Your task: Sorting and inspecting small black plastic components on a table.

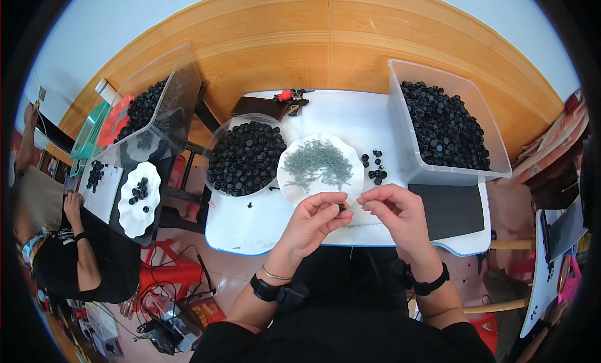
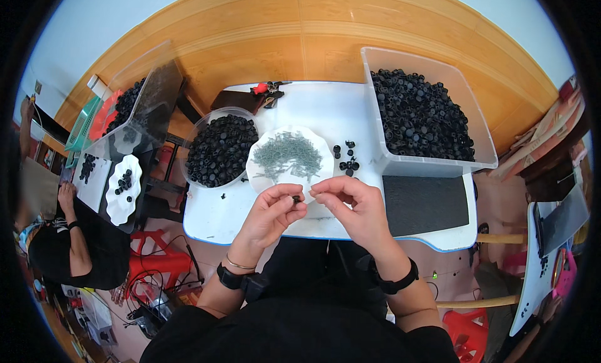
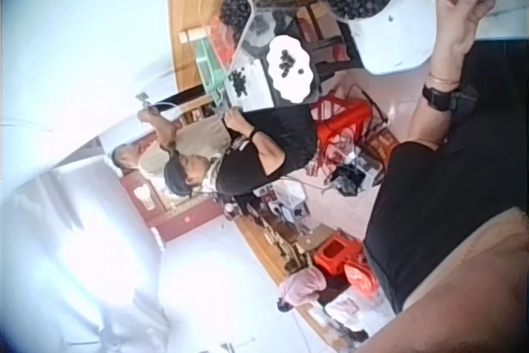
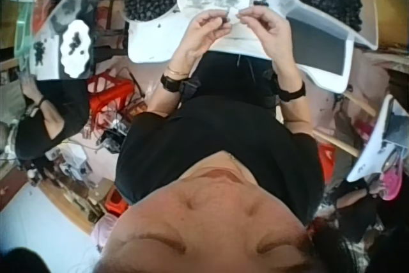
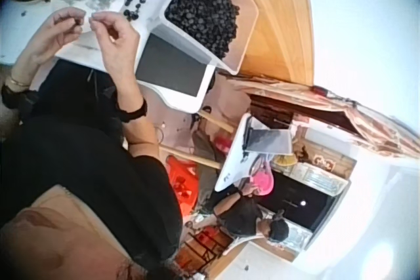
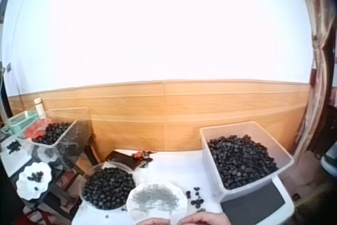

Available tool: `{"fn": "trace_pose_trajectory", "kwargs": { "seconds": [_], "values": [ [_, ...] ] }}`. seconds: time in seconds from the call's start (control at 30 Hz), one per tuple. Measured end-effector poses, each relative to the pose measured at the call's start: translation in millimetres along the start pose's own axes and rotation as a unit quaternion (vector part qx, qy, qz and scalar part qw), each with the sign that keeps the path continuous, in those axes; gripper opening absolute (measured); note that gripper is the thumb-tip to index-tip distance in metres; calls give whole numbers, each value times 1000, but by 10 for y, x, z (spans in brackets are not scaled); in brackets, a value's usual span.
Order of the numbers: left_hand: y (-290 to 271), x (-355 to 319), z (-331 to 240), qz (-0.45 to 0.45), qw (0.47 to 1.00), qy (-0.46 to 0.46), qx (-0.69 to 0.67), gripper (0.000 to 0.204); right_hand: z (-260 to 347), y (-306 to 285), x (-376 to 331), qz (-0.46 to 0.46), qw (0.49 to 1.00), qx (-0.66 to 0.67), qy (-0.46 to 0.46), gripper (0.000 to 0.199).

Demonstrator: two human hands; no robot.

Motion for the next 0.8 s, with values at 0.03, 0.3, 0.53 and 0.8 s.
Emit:
{"fn": "trace_pose_trajectory", "kwargs": {
  "seconds": [0.03,0.3,0.53,0.8],
  "values": [
    [15,12,19,17,1000,-7,-13,21,18,-1,-9,-1,1000,0,0,17],
    [164,4,-2,62,998,0,-8,20,198,4,-70,-22,993,-76,-84,13],
    [303,-7,-78,56,993,41,92,22,209,15,-68,-10,992,-86,-96,13],
    [293,5,-29,30,992,13,119,17,274,11,-71,-15,983,-136,-120,11]
  ]
}}
Point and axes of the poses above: each hand's wrist, its own x-axis towards the middle knuckle, its own y-axis out of the palm, z = x × y, the point moved 10 cm from there along x, towards the middle knuckle, and after that the axes turned 15 degrees about -y, right-handed, at the moved point
